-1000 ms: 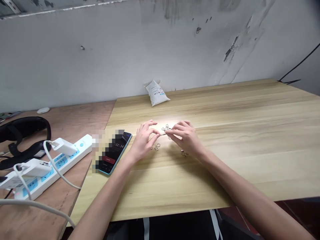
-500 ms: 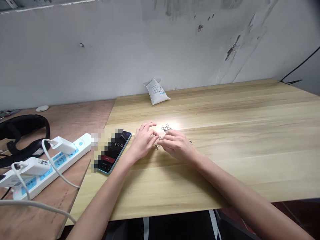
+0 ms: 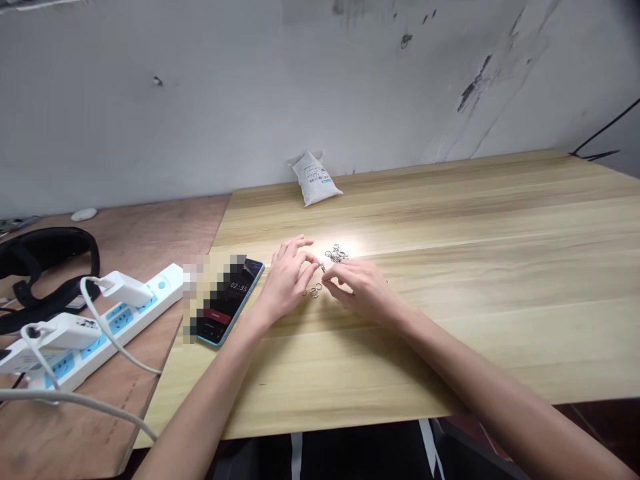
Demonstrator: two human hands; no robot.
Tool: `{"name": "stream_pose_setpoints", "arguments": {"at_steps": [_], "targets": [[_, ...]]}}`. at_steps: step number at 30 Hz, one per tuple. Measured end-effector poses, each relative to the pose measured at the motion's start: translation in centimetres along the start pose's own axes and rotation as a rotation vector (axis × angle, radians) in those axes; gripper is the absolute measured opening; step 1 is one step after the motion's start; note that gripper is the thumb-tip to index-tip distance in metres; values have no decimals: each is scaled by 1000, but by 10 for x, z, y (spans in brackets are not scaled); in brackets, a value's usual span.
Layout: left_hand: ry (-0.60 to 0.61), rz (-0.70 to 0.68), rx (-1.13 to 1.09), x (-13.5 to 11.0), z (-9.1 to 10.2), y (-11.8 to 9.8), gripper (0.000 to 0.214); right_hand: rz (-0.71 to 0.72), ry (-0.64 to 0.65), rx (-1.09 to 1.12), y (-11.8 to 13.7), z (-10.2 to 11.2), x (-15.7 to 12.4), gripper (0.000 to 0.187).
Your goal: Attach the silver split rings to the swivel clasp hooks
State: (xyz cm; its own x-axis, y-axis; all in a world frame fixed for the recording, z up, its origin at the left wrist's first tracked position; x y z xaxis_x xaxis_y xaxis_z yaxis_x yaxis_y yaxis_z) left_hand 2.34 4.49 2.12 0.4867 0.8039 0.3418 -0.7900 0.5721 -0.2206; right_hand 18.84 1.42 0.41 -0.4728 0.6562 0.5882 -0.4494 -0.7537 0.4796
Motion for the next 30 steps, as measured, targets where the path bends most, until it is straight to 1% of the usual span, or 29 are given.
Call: {"name": "stream_pose_setpoints", "arguments": {"at_steps": [4,6,9,12,15,17,21,24,27,30], "targets": [[-24,16,19,0,2,2,13,-117,-103,80,-6,1,-1,15],[-39,14,19,0,3,1,13,-151,-128,93,-10,2,-2,15],[-58,3,-29,0,4,-3,11,-156,-146,36,-12,3,-2,12],[-70,23,-67,0,5,-5,10,-99,-141,-53,-9,2,-1,17],[-66,41,-69,0,6,-1,10,-24,-47,-117,-6,-1,0,23],[-38,18,-40,0,6,5,11,-31,12,-109,-9,1,-1,24],[87,-88,116,-2,3,21,9,-146,148,-22,-24,19,-6,25],[156,-146,176,-4,0,29,15,-254,224,27,-33,36,-7,21],[188,-165,173,-5,1,30,18,-355,316,17,-35,45,-7,18],[211,-169,142,-5,6,25,17,-409,378,24,-34,46,-7,19]]}}
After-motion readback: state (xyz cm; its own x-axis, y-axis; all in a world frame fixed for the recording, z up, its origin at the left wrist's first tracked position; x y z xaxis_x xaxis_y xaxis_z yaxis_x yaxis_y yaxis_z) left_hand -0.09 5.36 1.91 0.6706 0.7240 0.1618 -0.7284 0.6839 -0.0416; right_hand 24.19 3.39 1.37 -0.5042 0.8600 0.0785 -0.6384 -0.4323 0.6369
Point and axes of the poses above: each hand's wrist, its own x-axis towards the middle knuckle, its own z-axis out of the back of the hand, y = z × x, the point moved 3 cm from there along x, towards the middle knuckle, and after that the axes turned 14 degrees about x, right-handed, at the moved point
